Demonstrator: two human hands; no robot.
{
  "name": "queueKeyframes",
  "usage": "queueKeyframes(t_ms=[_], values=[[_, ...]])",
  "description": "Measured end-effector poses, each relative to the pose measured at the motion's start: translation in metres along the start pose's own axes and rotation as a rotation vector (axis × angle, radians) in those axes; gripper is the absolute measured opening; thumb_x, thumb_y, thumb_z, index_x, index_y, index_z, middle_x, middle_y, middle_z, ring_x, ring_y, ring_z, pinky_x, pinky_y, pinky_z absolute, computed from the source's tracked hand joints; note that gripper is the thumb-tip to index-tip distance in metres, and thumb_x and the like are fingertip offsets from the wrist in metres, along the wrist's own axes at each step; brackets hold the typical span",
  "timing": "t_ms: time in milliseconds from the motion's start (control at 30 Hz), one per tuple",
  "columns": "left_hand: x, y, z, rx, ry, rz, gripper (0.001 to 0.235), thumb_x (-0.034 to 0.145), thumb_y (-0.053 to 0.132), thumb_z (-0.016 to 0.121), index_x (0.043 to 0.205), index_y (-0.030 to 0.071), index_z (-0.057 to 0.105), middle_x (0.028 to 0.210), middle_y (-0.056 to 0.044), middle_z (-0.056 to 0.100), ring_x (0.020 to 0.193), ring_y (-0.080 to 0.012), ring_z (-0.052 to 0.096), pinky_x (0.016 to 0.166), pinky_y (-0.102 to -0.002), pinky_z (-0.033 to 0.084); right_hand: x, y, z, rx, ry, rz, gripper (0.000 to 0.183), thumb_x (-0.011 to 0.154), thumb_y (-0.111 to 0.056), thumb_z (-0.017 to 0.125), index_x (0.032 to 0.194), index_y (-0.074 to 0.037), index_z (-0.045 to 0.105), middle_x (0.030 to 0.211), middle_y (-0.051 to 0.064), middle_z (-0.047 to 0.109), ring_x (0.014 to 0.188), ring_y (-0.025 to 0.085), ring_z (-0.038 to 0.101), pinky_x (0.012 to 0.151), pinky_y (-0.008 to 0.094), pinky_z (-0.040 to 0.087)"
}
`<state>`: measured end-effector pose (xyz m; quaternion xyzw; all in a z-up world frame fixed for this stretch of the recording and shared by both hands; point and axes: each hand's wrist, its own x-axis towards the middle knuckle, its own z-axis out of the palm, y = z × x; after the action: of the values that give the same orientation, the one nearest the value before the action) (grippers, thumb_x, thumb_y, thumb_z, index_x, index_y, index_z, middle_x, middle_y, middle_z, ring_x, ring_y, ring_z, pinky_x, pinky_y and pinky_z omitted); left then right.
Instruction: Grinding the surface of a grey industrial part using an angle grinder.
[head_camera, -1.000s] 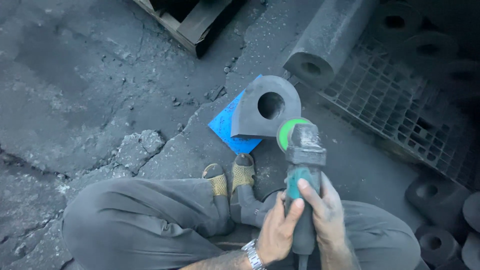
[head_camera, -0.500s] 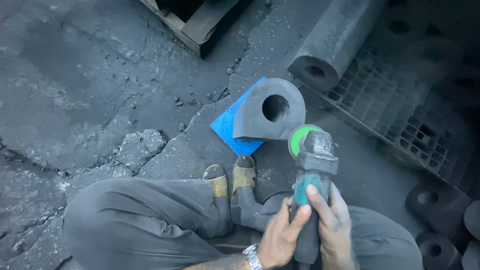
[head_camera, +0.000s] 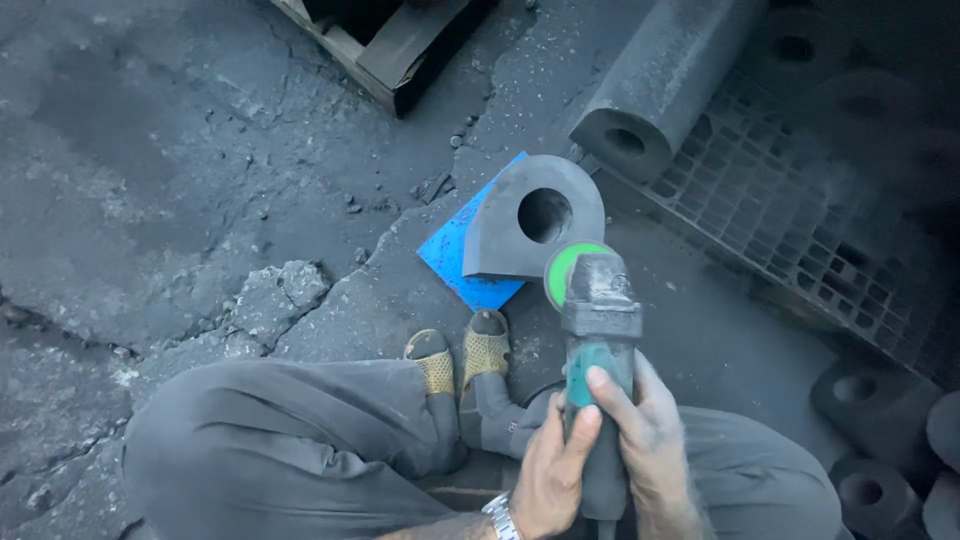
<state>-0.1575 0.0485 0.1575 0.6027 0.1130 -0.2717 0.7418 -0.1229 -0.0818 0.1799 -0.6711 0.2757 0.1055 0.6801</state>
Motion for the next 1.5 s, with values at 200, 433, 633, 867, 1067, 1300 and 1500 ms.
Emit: queueKeyframes(t_ms=[200,433,633,867,1067,1300,1500], values=[[0.006,0.005,0.001,0.081,-0.105,-0.115,0.061,0.101,0.056,0.048,0.135,0.005,0.049,0.114,-0.024,0.068,0.113,-0.0386,0.066,0.095,-0.041,0.049,-0.001,0.006,-0.007,0.046,0.048,0.013,0.037,0.092,-0.027,0.068,0.118,0.001,0.065,0.098,0.008,0.070,0.086,0.015,0.065,0.077,0.032,0.052],[-0.005,-0.006,-0.002,-0.149,0.102,0.026,0.060,0.101,0.057,0.042,0.129,0.006,0.056,0.113,-0.020,0.070,0.107,-0.0318,0.069,0.094,-0.039,0.050,0.011,-0.004,0.015,-0.162,-0.127,-0.040,0.040,0.089,-0.027,0.070,0.120,-0.002,0.066,0.101,0.008,0.072,0.089,0.013,0.065,0.080,0.030,0.052],[-0.002,-0.008,-0.001,-0.075,0.036,-0.028,0.058,0.100,0.056,0.046,0.131,0.008,0.053,0.111,-0.022,0.070,0.109,-0.0348,0.068,0.093,-0.041,0.049,0.003,0.005,0.002,-0.084,-0.116,0.020,0.043,0.088,-0.027,0.070,0.121,0.000,0.065,0.103,0.010,0.071,0.090,0.015,0.065,0.080,0.031,0.053],[-0.008,-0.003,-0.005,-0.144,0.140,0.000,0.057,0.101,0.054,0.042,0.132,0.009,0.054,0.114,-0.022,0.070,0.111,-0.0367,0.070,0.095,-0.042,0.050,0.009,-0.009,0.023,-0.176,-0.110,0.023,0.039,0.090,-0.028,0.068,0.118,0.000,0.067,0.100,0.009,0.072,0.086,0.014,0.066,0.078,0.030,0.053],[-0.003,-0.011,-0.007,-0.165,0.178,0.146,0.058,0.106,0.053,0.040,0.128,0.003,0.056,0.118,-0.023,0.068,0.110,-0.0394,0.067,0.094,-0.042,0.050,0.021,-0.007,0.028,-0.204,-0.310,-0.046,0.042,0.089,-0.026,0.072,0.121,0.000,0.066,0.100,0.006,0.069,0.089,0.012,0.062,0.079,0.030,0.051],[-0.002,-0.005,-0.007,-0.056,0.033,0.002,0.058,0.102,0.052,0.046,0.135,0.005,0.050,0.120,-0.021,0.066,0.115,-0.0377,0.063,0.095,-0.040,0.048,0.009,0.000,0.013,-0.048,-0.034,0.028,0.040,0.092,-0.027,0.068,0.119,0.003,0.064,0.098,0.010,0.071,0.085,0.016,0.066,0.078,0.032,0.053],[0.002,-0.002,-0.011,-0.233,0.231,0.095,0.060,0.101,0.054,0.039,0.130,0.004,0.055,0.117,-0.020,0.069,0.108,-0.0336,0.068,0.093,-0.040,0.050,0.025,-0.020,0.037,-0.247,-0.296,-0.026,0.043,0.088,-0.028,0.072,0.121,0.000,0.066,0.097,0.007,0.071,0.085,0.012,0.064,0.075,0.030,0.053]])
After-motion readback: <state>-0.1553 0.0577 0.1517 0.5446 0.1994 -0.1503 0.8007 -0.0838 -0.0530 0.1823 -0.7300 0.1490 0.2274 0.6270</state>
